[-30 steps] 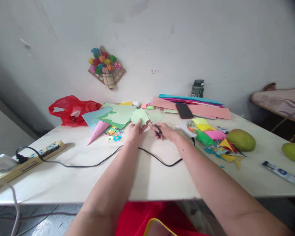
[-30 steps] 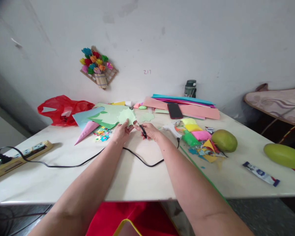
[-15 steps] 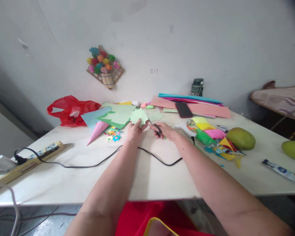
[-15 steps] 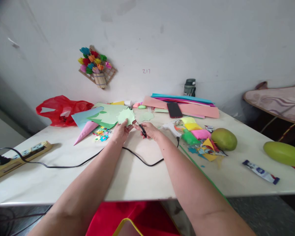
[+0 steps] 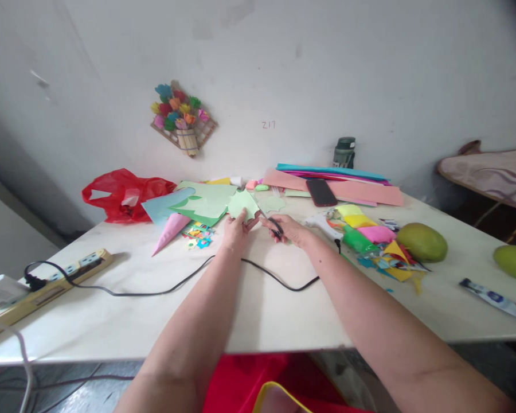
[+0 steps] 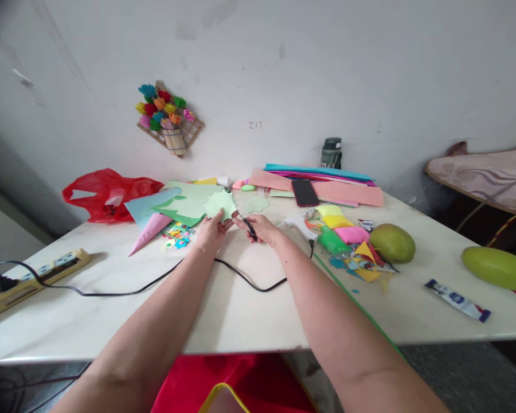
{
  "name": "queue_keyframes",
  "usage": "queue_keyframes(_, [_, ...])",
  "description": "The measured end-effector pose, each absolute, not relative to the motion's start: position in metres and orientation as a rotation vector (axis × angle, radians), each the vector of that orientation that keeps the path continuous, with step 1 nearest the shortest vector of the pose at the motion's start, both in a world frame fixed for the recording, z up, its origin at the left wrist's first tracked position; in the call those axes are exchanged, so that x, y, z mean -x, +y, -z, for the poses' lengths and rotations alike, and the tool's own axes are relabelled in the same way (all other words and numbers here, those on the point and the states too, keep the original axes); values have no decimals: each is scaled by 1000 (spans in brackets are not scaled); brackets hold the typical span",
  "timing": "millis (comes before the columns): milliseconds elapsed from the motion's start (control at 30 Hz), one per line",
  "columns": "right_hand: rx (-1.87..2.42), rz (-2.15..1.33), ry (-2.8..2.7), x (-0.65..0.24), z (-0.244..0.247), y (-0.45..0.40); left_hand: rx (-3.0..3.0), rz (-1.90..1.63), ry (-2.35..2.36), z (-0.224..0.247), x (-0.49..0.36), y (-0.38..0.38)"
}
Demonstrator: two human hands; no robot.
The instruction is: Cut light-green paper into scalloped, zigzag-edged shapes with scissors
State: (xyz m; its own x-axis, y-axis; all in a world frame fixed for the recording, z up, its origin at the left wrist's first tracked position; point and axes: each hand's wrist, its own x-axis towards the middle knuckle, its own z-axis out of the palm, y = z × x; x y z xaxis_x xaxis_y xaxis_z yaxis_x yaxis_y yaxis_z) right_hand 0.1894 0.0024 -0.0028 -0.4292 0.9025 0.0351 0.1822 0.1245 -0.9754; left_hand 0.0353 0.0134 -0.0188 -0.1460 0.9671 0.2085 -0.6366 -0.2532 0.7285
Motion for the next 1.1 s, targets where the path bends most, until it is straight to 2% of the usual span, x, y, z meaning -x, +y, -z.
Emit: queue_keyframes(1100, [997,-1321,-1818,-194,-3,-2,-791,-1705,607,17,-38,10])
